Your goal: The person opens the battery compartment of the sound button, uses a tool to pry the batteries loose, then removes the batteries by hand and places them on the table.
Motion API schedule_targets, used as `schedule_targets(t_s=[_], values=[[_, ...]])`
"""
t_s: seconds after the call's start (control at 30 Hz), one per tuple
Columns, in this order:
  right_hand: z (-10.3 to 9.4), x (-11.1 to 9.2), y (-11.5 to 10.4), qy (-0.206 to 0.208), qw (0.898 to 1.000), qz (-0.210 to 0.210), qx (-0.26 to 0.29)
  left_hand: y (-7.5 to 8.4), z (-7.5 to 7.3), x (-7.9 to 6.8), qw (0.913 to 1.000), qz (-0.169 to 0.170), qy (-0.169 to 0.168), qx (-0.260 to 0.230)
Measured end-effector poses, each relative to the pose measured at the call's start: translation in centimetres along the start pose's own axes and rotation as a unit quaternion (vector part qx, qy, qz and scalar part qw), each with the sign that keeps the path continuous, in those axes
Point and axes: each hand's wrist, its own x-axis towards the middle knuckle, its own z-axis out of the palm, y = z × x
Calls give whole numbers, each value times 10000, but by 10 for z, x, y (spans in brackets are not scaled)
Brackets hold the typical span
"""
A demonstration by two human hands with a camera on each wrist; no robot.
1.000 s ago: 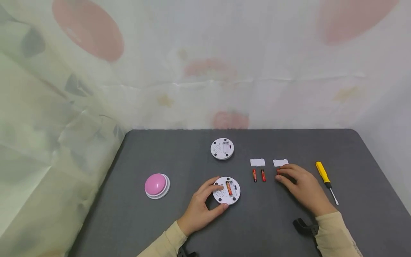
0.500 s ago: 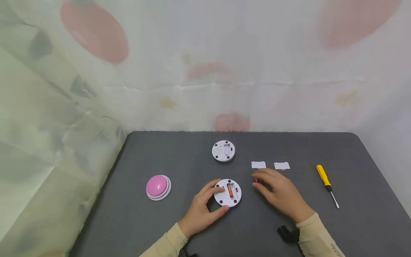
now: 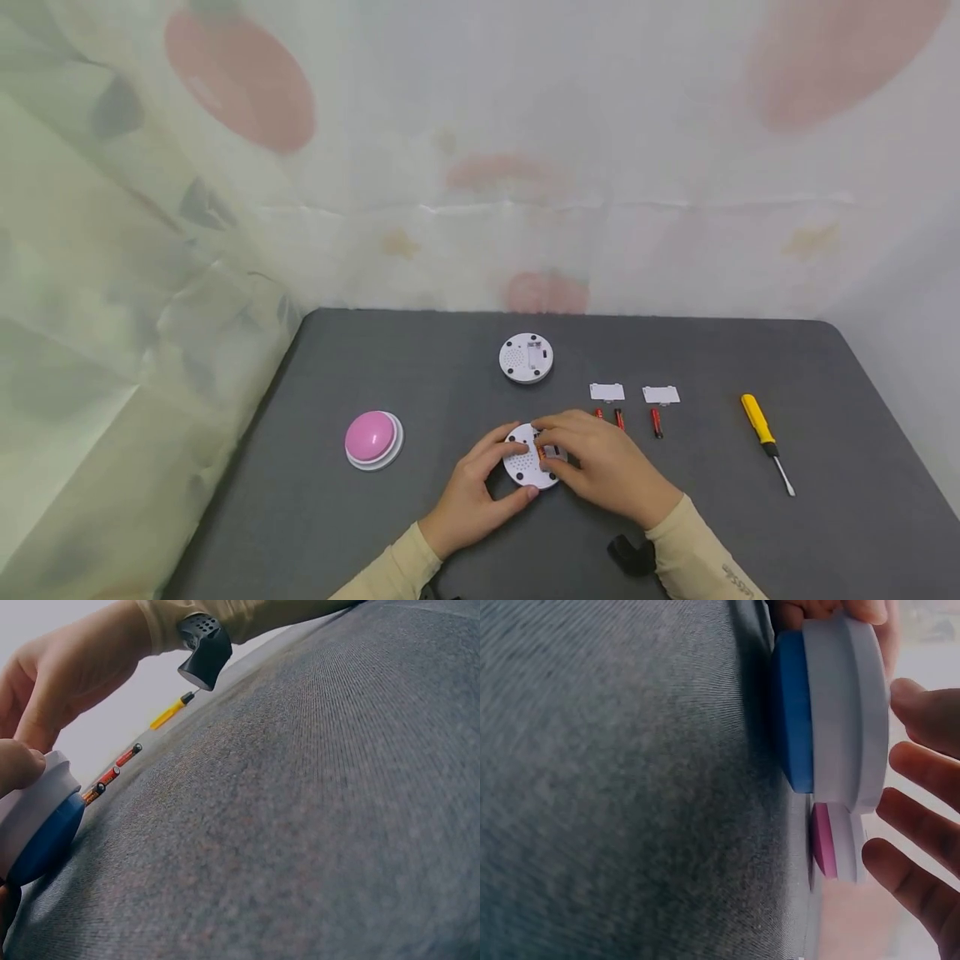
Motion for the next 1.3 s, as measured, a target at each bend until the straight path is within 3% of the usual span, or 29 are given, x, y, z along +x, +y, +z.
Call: schedule_targets(t_s=[0.37, 0.57, 1.03, 1.3], values=[[7, -1, 3, -239, 9996, 135, -46, 0, 0, 1, 10000, 92, 21, 10], [7, 0, 4, -218, 9998, 3, 24, 1, -1, 2, 9997, 236, 71, 90], [10, -2, 3, 109, 9984, -19, -554, 0, -1, 1, 10000, -17, -51, -29], [11, -8, 8, 46, 9981, 398, -469, 0, 0, 2, 10000, 13, -40, -29]])
